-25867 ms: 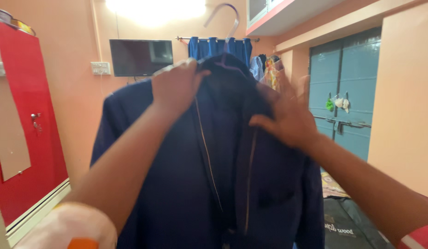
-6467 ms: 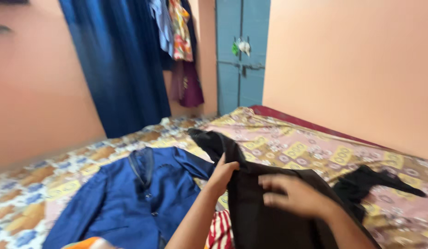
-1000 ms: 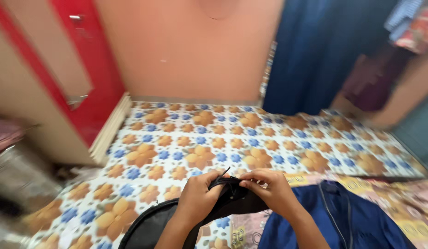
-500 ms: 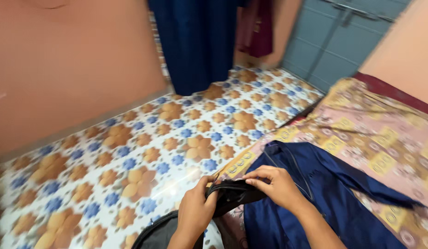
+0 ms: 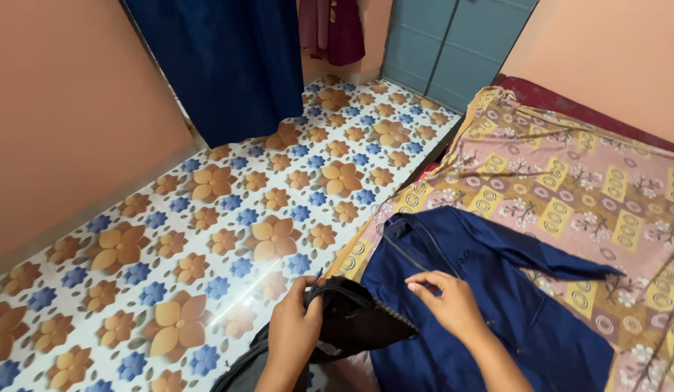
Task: The person removes a blue suit jacket from a hanger, smooths it on a bed, and places it into a black garment bag. They then zip the bag closed and hang it inside a red wardrobe.
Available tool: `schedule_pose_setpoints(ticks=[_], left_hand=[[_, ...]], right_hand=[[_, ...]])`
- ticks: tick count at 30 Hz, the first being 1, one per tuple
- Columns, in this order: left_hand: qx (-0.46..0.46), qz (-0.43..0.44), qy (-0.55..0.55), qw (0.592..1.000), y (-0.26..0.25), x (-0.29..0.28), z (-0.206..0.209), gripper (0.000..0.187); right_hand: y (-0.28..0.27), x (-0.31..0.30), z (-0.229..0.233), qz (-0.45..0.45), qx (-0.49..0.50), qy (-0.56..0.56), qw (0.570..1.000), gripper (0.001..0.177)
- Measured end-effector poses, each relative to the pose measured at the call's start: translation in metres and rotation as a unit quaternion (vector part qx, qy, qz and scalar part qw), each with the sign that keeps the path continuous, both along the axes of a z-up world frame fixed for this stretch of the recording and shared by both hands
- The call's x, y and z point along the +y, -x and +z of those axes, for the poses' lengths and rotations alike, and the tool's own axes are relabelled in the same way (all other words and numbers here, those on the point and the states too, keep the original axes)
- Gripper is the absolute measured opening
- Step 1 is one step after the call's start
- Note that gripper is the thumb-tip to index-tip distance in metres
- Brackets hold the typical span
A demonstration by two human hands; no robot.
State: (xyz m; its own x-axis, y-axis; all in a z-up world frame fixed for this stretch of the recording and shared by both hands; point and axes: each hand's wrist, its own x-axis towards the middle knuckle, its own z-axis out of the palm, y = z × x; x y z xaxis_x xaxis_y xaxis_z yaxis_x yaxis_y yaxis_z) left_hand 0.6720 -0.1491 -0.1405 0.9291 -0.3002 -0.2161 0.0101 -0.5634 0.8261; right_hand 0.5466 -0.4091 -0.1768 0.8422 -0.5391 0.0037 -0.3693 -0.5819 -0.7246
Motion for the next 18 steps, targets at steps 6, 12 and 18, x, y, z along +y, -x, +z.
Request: schedule_pose_setpoints(ticks=[6, 12, 18], left_hand=[[0.022, 0.052, 0.043, 0.997, -0.03, -0.046, -0.026, 0.022], [0.079, 0.066, 0.016, 0.995, -0.059, -0.102, -0.055, 0.021], [0.065, 0.062, 0.079, 0.993, -0.082, -0.117, -0.083, 0.024]], right_hand=[[-0.053, -0.071, -0.092, -0.059, 0.011, -0.033, 0.998, 0.02], [-0.115, -0.153, -0.226, -0.052, 0.065, -0.008, 0.996, 0.021], [-0.165, -0.215, -0.353, 0.055, 0.087, 0.042, 0.994, 0.028]])
